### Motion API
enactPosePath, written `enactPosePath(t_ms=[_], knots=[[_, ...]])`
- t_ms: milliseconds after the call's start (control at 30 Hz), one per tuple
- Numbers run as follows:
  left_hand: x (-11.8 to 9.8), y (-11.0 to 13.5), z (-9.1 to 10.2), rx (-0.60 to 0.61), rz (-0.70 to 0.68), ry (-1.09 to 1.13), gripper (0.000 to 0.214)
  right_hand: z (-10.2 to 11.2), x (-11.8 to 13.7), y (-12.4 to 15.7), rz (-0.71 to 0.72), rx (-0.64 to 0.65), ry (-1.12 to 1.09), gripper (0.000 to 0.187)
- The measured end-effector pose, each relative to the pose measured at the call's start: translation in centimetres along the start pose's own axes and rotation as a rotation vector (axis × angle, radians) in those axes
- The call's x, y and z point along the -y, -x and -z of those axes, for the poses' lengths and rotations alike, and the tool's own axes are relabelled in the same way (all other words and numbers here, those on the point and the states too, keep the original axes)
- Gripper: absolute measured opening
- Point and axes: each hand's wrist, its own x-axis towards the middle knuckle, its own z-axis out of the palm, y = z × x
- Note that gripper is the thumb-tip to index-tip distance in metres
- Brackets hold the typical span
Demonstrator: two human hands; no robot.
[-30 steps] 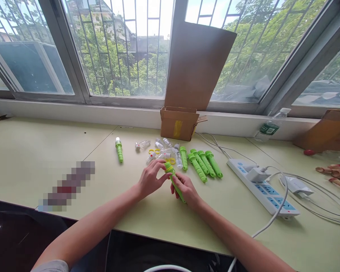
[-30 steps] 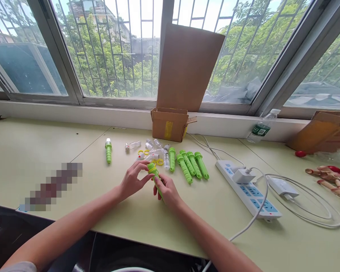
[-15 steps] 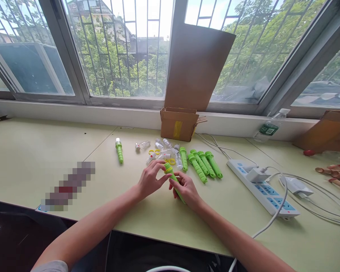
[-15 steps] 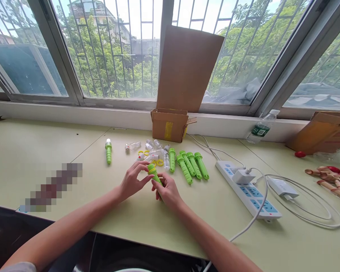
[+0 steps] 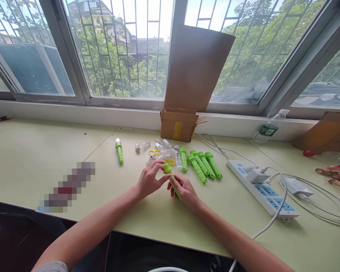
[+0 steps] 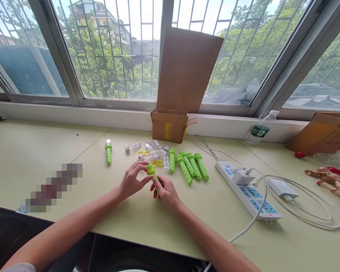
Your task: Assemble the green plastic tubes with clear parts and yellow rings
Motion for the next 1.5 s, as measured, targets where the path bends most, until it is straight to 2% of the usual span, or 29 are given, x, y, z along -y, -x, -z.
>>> enactPosePath(t_ms=[533,767,1000,1500], knots=[[0.19,0.01,-0.06,0.001,-0.007,0.004,0.021,0.07,0.43,0.27,-0.115,-0.034,-0.038,0.04],[0.09,-0.04,-0.01,0.004,-0.015,0.013,0.021,0.4,0.5,0.39,-0.092,0.001,-0.12,0.038],[0.07,0.03,0.04,-0.002,-0.02,0.013,0.02,0.67,0.94,0.28,-0.095,0.051,-0.073,0.034],[-0.04,0.06,0.11,0.027,-0.013,0.023,0.02,0.23,0.36,0.28,-0.111,0.048,-0.139,0.036]])
